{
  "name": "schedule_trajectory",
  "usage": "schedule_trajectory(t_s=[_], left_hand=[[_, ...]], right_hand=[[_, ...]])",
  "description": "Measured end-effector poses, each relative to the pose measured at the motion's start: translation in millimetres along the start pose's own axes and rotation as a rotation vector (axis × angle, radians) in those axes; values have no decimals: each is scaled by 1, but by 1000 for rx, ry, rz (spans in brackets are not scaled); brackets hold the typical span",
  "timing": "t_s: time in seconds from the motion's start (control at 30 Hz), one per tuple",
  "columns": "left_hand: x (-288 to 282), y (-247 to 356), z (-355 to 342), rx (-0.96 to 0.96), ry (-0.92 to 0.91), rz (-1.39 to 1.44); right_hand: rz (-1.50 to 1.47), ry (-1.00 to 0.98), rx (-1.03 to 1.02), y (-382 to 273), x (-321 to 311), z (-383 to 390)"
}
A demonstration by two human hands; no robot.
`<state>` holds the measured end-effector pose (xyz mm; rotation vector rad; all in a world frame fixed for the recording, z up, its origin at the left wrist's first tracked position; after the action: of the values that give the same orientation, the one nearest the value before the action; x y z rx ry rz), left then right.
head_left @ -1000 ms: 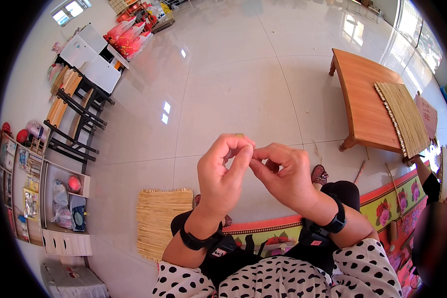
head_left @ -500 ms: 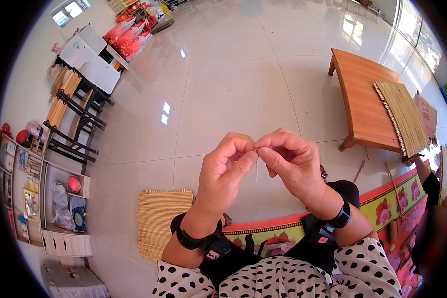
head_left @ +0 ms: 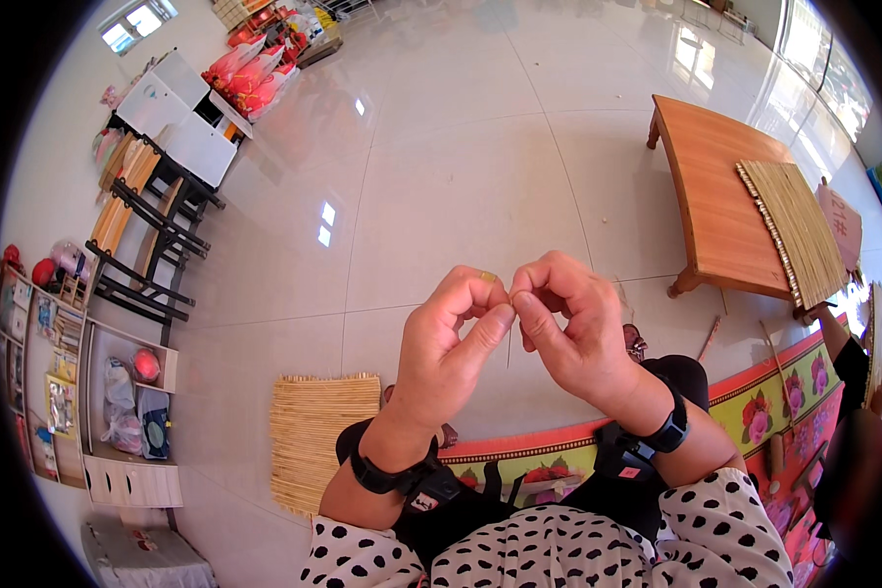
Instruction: The person threads a needle with white string and then weaves the string through the slats of a bamboo mat to secure them. They pull the string tight and use scissors to cut the excess string.
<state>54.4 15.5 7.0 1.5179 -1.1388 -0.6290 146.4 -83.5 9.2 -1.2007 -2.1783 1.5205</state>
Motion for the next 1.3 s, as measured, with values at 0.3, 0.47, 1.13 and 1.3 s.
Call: schedule_trajectory(t_s=[0.3, 0.47, 1.13, 1.3], left_hand=[[5, 0, 0, -53, -54, 134], [5, -1, 0, -68, -87, 183], [-3, -2, 1, -158, -67, 197], [-2, -3, 0, -208, -63, 314]], right_hand=[[-182, -140, 135, 3, 6, 1], [-318, -207, 173, 4, 8, 1], [-481, -269, 273, 12, 12, 0], [-634, -297, 313, 16, 13, -1]])
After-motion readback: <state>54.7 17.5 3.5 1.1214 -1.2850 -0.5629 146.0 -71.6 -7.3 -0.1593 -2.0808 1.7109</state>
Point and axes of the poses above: each hand's wrist, its own z-axis away from the middle knuckle, its own x-axis out of the palm, y = z × x, the point moved 6 cm from there along -z, towards the middle knuckle, and after that the axes turned 14 degrees about z, right-handed, at the moved point
